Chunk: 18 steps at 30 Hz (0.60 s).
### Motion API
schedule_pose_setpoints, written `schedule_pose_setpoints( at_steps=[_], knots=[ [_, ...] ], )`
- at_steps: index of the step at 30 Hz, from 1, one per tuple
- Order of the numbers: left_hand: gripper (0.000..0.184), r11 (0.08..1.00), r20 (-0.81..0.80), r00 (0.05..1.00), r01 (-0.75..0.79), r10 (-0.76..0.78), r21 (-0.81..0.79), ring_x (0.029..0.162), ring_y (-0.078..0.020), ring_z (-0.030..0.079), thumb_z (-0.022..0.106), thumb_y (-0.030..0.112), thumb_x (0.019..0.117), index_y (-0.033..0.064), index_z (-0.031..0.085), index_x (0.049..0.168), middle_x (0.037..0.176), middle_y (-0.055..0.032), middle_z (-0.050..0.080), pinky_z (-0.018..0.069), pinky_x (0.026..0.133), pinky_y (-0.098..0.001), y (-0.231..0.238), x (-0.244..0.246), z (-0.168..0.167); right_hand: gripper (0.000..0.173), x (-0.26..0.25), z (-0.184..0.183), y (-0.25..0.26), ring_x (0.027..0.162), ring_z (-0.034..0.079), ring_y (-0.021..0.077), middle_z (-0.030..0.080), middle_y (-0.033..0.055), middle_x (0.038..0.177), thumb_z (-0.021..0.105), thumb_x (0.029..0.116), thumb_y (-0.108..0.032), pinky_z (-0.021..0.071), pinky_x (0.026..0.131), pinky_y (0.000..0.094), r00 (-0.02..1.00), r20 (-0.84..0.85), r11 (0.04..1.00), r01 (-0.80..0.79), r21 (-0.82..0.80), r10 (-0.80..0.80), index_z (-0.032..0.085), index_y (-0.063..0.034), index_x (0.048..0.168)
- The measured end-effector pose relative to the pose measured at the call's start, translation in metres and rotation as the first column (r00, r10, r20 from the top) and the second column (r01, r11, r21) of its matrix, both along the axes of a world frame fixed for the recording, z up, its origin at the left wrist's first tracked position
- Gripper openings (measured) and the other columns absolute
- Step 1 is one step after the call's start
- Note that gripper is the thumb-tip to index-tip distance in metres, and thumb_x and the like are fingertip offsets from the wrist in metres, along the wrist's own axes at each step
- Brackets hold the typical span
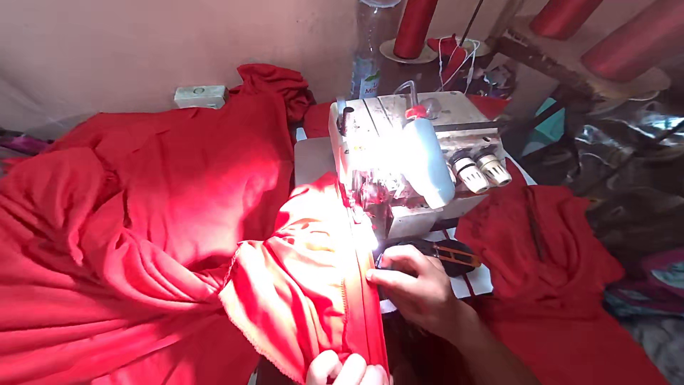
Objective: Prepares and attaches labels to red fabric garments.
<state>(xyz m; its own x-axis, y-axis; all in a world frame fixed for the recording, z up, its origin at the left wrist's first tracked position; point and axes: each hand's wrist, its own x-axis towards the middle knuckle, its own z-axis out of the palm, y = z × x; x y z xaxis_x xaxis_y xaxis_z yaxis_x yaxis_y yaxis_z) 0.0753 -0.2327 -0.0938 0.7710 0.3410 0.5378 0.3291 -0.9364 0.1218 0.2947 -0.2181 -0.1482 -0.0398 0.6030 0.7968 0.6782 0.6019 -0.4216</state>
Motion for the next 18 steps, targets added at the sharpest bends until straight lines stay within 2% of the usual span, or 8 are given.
schedule_pose_setpoints(
  at_steps=[3, 7, 10, 12, 16, 18],
  knots=[
    [0.024, 0.994, 0.004, 0.997, -0.078, 0.078, 0.07, 0.068, -0.015, 0.053, 0.059, 0.007, 0.0956, 0.0094, 0.075, 0.078, 0.069, -0.0009, 0.064, 0.0356, 0.079, -0.0337, 0.009, 0.011, -0.005, 0.013, 0.006, 0.005, 0.013, 0.085, 0.063, 0.0077, 0.066, 0.0111, 0.1, 0.064, 0.0989, -0.018, 0.0507, 0.072, 0.0157, 1.0, -0.018, 1.0, -0.006, -0.017, 0.005, 0.075, -0.0114, 0.104],
    [0.023, 0.986, 0.035, 0.99, -0.14, 0.138, 0.086, 0.074, -0.0133, 0.054, 0.06, 0.011, 0.0946, 0.0129, 0.078, 0.08, 0.074, 0.0022, 0.069, 0.0333, 0.081, -0.0327, 0.019, 0.02, -0.007, 0.025, 0.012, 0.011, 0.024, 0.074, 0.059, 0.0082, 0.068, 0.013, 0.096, 0.057, 0.0992, -0.022, 0.0463, 0.062, 0.0183, 0.999, -0.032, 0.998, 0.019, -0.064, -0.021, 0.078, -0.0098, 0.106],
    [0.019, 0.977, 0.041, 0.982, -0.188, 0.185, 0.103, 0.076, -0.0133, 0.057, 0.062, 0.014, 0.0936, 0.0148, 0.078, 0.083, 0.078, 0.003, 0.072, 0.0346, 0.081, -0.033, 0.025, 0.026, -0.008, 0.032, 0.015, 0.012, 0.03, 0.076, 0.06, 0.0101, 0.068, 0.0124, 0.095, 0.052, 0.1005, -0.025, 0.047, 0.062, 0.0208, 0.998, -0.008, 0.993, 0.062, -0.103, -0.063, 0.079, -0.0108, 0.111],
    [0.019, 0.975, 0.042, 0.979, -0.202, 0.199, 0.089, 0.079, -0.014, 0.058, 0.063, 0.015, 0.0932, 0.0147, 0.08, 0.085, 0.08, 0.0024, 0.073, 0.035, 0.082, -0.0339, 0.027, 0.028, -0.009, 0.036, 0.016, 0.012, 0.032, 0.073, 0.058, 0.0103, 0.066, 0.0114, 0.093, 0.049, 0.1015, -0.027, 0.0452, 0.06, 0.0218, 0.996, 0.018, 0.989, 0.093, -0.118, -0.091, 0.079, -0.0114, 0.113],
    [0.019, 0.97, 0.09, 0.97, -0.233, 0.226, 0.069, 0.075, -0.0148, 0.057, 0.062, 0.019, 0.0935, 0.0132, 0.079, 0.087, 0.073, 0.0007, 0.069, 0.034, 0.083, -0.0343, 0.03, 0.028, -0.015, 0.038, 0.014, 0.013, 0.031, 0.071, 0.059, 0.0115, 0.067, 0.0117, 0.094, 0.047, 0.1015, -0.028, 0.0453, 0.058, 0.0232, 0.992, 0.055, 0.985, 0.122, -0.119, -0.116, 0.078, -0.0115, 0.116],
    [0.019, 0.962, 0.118, 0.96, -0.265, 0.256, 0.067, 0.082, -0.016, 0.06, 0.062, 0.022, 0.0934, 0.015, 0.08, 0.091, 0.076, -0.0011, 0.069, 0.0342, 0.088, -0.0358, 0.031, 0.025, -0.02, 0.038, 0.016, 0.016, 0.022, 0.072, 0.06, 0.0121, 0.069, 0.0126, 0.097, 0.048, 0.1016, -0.03, 0.0474, 0.059, 0.0244, 0.987, 0.066, 0.979, 0.153, -0.133, -0.145, 0.077, -0.0106, 0.118]
  ],
)
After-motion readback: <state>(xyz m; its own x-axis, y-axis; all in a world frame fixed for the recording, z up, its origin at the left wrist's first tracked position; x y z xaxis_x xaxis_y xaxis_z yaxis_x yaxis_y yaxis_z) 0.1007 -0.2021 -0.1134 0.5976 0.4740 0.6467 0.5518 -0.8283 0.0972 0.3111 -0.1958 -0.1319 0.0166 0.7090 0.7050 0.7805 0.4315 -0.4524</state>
